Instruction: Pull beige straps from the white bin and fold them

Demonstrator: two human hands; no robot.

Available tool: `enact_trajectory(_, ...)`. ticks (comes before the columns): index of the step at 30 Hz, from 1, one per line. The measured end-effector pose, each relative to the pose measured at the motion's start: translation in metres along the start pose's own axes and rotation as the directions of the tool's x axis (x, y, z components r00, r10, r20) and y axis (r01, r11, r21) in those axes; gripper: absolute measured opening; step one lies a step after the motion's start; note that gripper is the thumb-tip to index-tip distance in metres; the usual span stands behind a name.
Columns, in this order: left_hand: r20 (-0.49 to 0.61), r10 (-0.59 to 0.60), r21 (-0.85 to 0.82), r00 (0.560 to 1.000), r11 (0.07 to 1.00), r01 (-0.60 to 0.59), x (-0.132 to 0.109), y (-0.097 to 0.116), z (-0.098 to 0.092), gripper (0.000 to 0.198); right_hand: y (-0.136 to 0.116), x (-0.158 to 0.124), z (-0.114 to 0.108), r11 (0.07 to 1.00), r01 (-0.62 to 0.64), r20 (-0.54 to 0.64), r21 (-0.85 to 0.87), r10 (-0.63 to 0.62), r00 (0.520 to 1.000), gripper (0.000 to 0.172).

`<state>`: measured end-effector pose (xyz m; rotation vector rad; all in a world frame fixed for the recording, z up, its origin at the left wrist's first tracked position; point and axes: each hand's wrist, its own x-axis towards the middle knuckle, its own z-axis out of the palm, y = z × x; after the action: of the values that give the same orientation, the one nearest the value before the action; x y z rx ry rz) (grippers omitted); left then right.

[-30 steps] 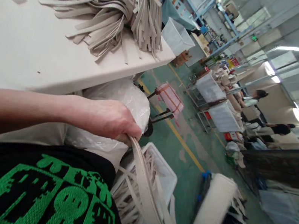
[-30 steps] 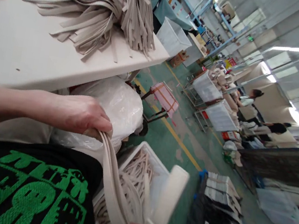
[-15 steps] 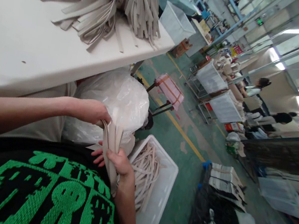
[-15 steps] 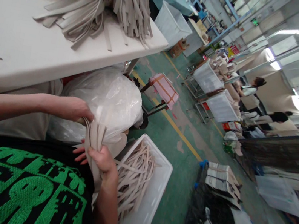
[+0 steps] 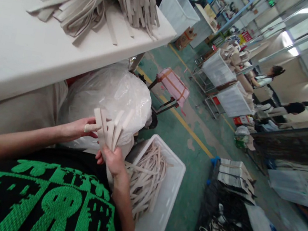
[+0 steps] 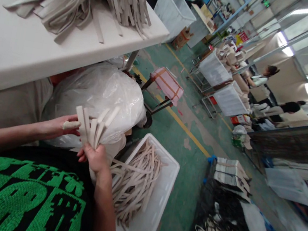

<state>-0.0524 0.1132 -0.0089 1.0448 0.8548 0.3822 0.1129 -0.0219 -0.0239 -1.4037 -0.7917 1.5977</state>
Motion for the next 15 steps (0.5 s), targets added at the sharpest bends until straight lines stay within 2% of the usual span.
enact_trajectory(5,-0.097,0.026,0.026,0.995,0.999,-0.024,0.005,-0.004,0.008,0.052,0.007,0.007,0.007,0.987,-0.029,0.020,-0.155,0.032,0.999,0.066)
enact_trajectory(9,-0.039,-0.031,-0.023,0.999,0.999,0.030,0.006,-0.010,0.012,0.044,0.010,0.009,0.007,0.975,-0.010,0.047,-0.221,0.021,0.999,0.060)
enact_trajectory(13,-0.055,0.047,0.003,0.997,0.999,-0.047,0.005,-0.010,0.015,0.039,0.010,0.008,0.000,0.980,-0.063,0.124,-0.190,0.088,0.988,0.058)
enact_trajectory(15,-0.026,0.092,-0.004,0.995,0.996,-0.093,0.005,-0.010,0.016,0.038,0.009,0.006,-0.005,0.986,-0.088,0.155,-0.142,0.110,0.982,0.057)
